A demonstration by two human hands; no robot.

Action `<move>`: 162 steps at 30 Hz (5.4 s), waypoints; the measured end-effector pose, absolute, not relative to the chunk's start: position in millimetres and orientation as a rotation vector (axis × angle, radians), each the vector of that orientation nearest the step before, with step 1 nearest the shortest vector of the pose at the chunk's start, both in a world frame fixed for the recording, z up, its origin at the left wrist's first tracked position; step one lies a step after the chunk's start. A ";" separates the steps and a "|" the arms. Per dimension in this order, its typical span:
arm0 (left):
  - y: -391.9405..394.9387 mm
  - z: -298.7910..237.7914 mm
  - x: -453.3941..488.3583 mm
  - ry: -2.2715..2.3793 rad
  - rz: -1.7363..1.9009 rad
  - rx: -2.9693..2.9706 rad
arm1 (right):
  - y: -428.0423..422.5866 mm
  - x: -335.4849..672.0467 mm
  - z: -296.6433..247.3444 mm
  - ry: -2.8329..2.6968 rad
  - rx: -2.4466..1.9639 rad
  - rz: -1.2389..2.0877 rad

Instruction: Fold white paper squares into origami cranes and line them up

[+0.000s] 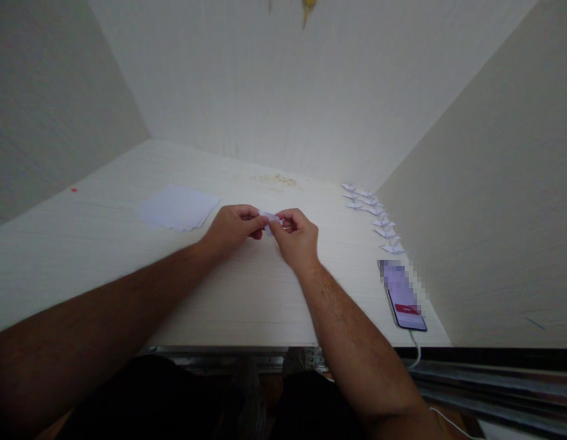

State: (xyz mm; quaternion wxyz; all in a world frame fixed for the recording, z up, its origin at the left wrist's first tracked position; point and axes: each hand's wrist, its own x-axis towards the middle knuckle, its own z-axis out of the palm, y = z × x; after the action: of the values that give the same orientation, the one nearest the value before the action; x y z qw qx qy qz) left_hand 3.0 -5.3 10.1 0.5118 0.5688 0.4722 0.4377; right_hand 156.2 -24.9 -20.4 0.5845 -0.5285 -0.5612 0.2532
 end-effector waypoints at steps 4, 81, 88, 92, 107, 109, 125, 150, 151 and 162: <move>-3.3 4.9 2.4 1.092 1.050 1.401 | -25.0 156.8 -21.2 -1.325 -1.216 0.587; -0.8 7.9 -0.7 1.198 0.950 1.466 | -19.2 166.1 -20.2 -1.258 -1.299 1.100; -1.0 8.6 -1.5 1.224 0.959 1.540 | -19.4 162.6 -17.9 -1.186 -1.281 1.142; 1.1 4.9 -1.6 1.218 1.003 1.606 | -21.7 160.1 -12.7 -1.086 -1.240 1.271; 0.2 7.1 0.0 1.147 1.015 1.495 | -21.7 166.0 -8.0 -1.002 -1.239 1.357; -0.7 8.7 0.2 1.168 1.002 1.487 | -22.1 165.7 -8.2 -1.024 -1.237 1.340; 0.3 8.7 -1.2 1.183 0.954 1.585 | -20.6 168.7 -18.2 -1.370 -1.436 0.927; 2.1 -0.4 -0.9 1.113 0.946 1.525 | -26.2 160.3 -10.5 -1.434 -1.423 0.851; 2.1 -0.9 -0.4 1.089 0.953 1.504 | -26.2 160.1 -10.7 -1.431 -1.424 0.844; -0.2 3.4 1.6 1.103 0.983 1.460 | -27.0 161.3 -12.9 -1.463 -1.418 0.765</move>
State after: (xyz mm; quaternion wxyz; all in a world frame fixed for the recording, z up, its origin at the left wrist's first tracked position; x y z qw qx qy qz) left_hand 1.6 -0.2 3.4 0.5073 0.6057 0.4577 0.4077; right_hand 161.3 -27.0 -12.9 0.4641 -0.5769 -0.5956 0.3115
